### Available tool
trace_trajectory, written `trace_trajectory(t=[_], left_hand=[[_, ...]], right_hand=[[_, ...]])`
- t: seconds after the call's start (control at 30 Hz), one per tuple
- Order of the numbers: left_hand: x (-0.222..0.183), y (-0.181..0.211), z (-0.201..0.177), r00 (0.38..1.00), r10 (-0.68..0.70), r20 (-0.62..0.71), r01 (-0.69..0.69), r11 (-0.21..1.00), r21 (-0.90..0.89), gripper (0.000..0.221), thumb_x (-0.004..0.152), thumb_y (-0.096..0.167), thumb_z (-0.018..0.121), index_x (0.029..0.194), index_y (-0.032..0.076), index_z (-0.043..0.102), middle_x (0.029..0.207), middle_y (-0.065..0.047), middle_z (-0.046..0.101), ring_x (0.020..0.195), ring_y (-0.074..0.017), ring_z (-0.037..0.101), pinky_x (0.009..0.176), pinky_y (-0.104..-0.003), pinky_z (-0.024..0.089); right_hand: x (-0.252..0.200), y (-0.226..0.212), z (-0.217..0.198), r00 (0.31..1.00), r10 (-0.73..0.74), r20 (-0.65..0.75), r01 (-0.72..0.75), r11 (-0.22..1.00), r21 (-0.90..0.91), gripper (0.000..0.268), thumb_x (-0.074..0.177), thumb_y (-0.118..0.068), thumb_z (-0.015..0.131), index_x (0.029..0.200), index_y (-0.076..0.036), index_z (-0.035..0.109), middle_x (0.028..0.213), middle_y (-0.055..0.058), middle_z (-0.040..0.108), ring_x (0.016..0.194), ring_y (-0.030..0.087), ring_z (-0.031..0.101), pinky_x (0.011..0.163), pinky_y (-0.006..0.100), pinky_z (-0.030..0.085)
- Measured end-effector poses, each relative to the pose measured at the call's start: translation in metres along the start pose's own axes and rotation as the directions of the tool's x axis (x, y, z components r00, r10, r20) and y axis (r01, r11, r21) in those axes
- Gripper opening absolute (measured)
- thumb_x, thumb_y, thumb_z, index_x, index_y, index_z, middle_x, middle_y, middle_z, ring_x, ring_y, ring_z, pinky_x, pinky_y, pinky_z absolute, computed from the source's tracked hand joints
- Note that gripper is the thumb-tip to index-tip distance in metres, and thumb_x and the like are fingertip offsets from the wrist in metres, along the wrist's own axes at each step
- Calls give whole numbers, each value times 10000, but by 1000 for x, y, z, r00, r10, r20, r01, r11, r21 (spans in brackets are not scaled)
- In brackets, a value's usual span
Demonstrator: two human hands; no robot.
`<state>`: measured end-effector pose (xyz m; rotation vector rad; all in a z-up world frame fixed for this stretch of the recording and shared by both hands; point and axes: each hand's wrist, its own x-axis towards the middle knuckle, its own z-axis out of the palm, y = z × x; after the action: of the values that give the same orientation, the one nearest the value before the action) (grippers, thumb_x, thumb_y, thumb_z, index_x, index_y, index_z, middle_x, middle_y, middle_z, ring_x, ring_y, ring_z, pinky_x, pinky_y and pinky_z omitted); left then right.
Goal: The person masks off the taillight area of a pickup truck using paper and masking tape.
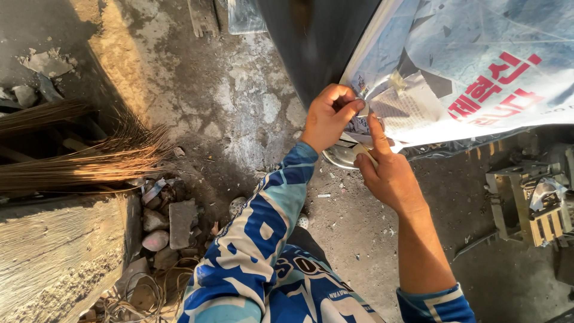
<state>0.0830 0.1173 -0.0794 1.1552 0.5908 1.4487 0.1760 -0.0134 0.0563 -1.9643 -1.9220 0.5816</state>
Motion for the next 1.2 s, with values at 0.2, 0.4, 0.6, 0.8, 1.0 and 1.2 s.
trace_trajectory(t=[0.2,0.4,0.6,0.8,1.0,1.2], left_hand=[[14,0,-10,985,-156,-76,136,967,-215,278,799,2,847,958,41,622,831,14,652,740,-66,622,640,-240,543],[19,-25,-18,991,-119,65,130,969,-212,202,885,12,860,943,9,667,852,-8,664,758,-68,606,659,-250,543],[16,5,-15,981,-179,71,188,972,-139,227,837,111,876,941,35,689,844,5,677,742,-56,600,645,-236,538],[11,17,-9,998,-61,0,61,997,51,402,735,193,961,886,47,619,896,5,594,731,-72,594,635,-249,557],[1,63,-6,997,73,-11,-64,926,371,606,590,297,991,963,35,591,968,-72,556,773,-169,588,690,-309,560],[-32,73,-14,941,279,194,-340,772,538,511,763,362,903,1072,49,642,1094,-120,630,962,-322,647,851,-411,529]], right_hand=[[6,-41,-18,936,224,271,-250,966,62,734,966,-205,592,1631,-278,291,872,121,785,706,391,724,718,440,582],[17,-46,-14,964,188,187,-172,980,-99,857,919,-195,632,1634,-203,158,843,227,730,846,442,707,801,519,515],[4,-41,-13,987,140,74,-109,938,-329,852,900,-188,633,1624,-201,183,909,298,708,903,508,676,818,574,508],[-7,-37,-20,981,177,82,-131,910,-393,804,936,-209,605,1644,-213,226,832,274,720,825,467,704,797,553,532],[-47,-14,-31,957,110,268,-181,949,258,782,940,-121,597,1616,-88,205,1009,148,734,788,229,730,738,377,593],[-84,31,-10,969,190,155,-245,723,646,752,977,-46,563,1654,-47,237,1010,212,726,799,196,696,744,345,584]])
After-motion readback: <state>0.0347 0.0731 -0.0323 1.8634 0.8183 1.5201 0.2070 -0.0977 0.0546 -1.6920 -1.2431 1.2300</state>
